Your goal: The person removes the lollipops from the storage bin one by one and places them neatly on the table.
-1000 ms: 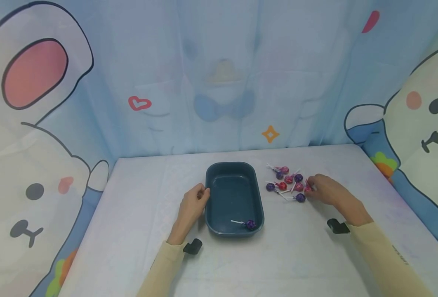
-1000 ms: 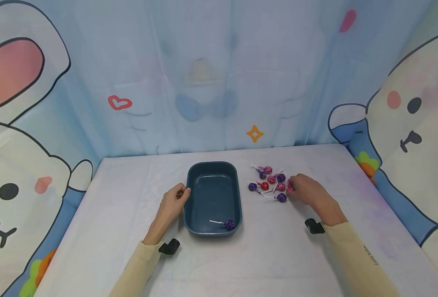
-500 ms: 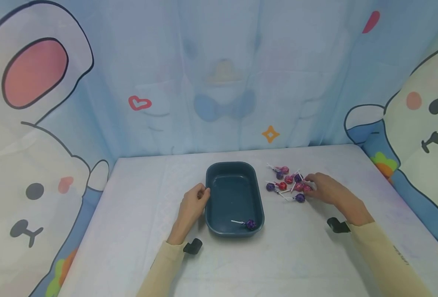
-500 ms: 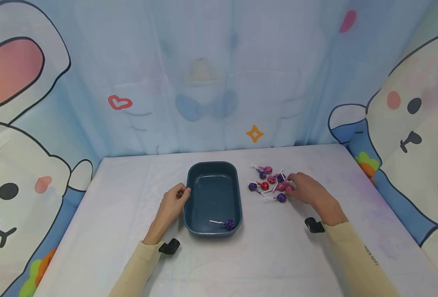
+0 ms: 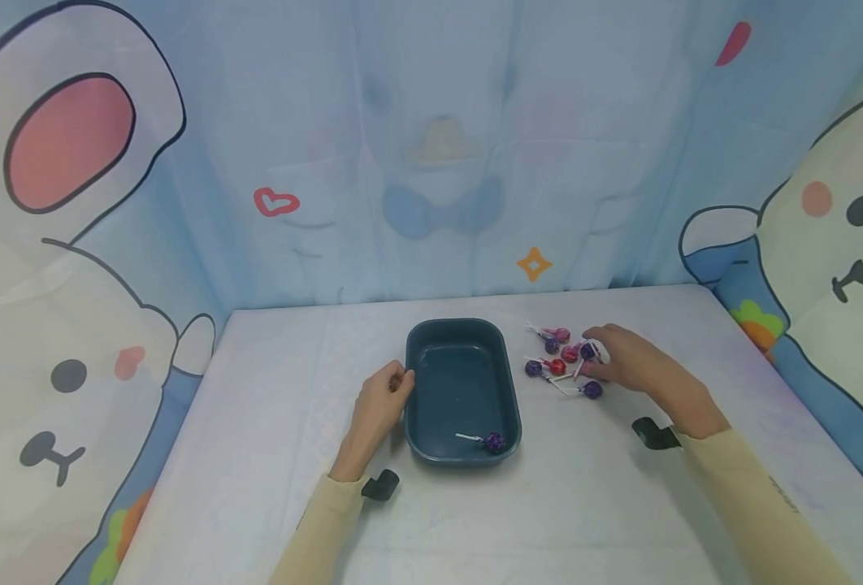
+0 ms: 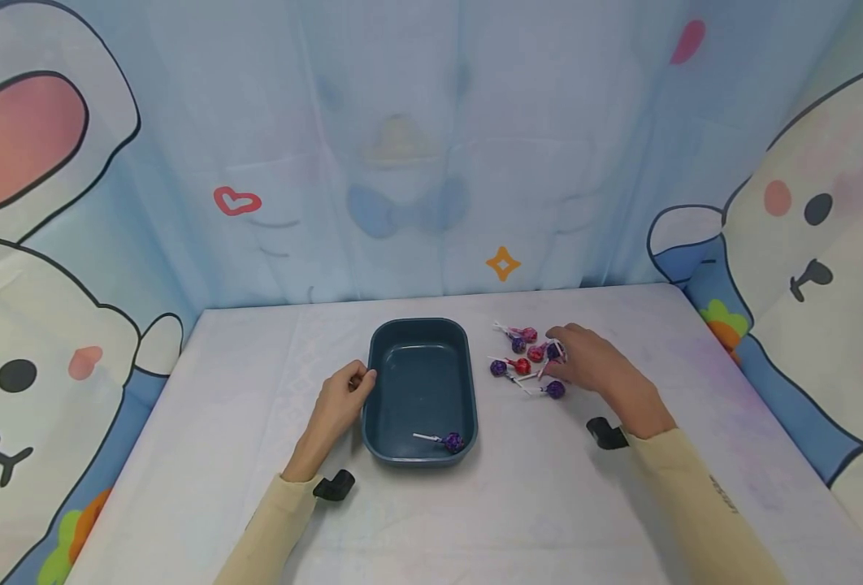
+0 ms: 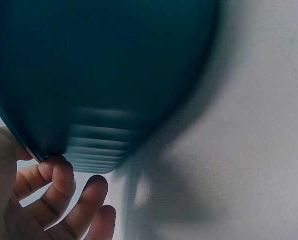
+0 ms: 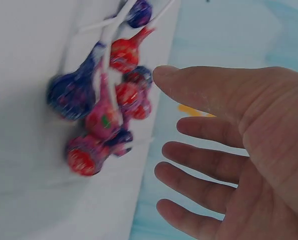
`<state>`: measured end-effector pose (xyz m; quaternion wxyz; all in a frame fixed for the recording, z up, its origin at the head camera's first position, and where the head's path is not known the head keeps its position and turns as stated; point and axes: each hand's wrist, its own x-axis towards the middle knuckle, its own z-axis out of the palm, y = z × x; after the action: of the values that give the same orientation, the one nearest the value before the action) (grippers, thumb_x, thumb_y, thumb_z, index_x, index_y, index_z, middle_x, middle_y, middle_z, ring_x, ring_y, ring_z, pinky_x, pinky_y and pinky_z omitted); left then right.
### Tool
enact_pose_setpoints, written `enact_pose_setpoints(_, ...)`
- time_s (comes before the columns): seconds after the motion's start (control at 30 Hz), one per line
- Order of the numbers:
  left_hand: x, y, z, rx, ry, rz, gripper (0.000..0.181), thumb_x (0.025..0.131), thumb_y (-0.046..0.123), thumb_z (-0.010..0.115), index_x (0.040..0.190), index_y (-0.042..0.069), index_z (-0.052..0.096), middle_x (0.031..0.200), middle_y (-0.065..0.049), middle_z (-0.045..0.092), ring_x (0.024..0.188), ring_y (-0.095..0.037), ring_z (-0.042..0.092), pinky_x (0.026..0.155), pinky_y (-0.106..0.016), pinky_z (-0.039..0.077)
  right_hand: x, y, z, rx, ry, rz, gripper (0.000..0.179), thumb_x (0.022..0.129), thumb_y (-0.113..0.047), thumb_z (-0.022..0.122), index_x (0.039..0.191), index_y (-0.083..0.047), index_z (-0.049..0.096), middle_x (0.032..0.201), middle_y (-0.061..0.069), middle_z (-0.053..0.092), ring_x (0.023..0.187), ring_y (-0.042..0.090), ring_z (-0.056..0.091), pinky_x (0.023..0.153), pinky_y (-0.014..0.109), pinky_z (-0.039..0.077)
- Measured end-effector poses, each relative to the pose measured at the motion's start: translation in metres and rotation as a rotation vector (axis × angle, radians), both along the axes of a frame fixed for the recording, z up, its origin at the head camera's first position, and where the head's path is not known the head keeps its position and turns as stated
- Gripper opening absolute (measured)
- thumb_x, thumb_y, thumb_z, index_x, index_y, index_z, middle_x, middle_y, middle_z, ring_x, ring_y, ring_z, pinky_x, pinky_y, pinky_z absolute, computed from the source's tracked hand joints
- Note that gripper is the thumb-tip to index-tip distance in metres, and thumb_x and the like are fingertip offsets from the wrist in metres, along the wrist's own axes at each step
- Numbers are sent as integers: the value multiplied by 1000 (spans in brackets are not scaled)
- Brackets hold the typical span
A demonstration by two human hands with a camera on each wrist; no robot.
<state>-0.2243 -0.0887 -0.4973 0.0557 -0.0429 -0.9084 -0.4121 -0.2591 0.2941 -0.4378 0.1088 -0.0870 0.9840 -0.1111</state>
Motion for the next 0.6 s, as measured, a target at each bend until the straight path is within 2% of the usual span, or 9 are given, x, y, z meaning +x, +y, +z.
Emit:
enact_pose_setpoints(0.37,1,0,2,10,-6,-4,24,92,40,48,79,20,51,65,4,49,55,-11,45,48,-25,35,4,-28,22,-1,30,37,61,82,-29,68,132,-5,43,131,23,44,118,41,44,92,56,39)
enact_pose_setpoints(0.6,1,0,2,13,-7,-1,24,92,40,48,78,21,50,65,4,50,55,-11,45,48,-25,35,5,-44,29,-5,47,62,66,81,-35,68,133,-5,41,132,22,44,120,39,43,94,55,37)
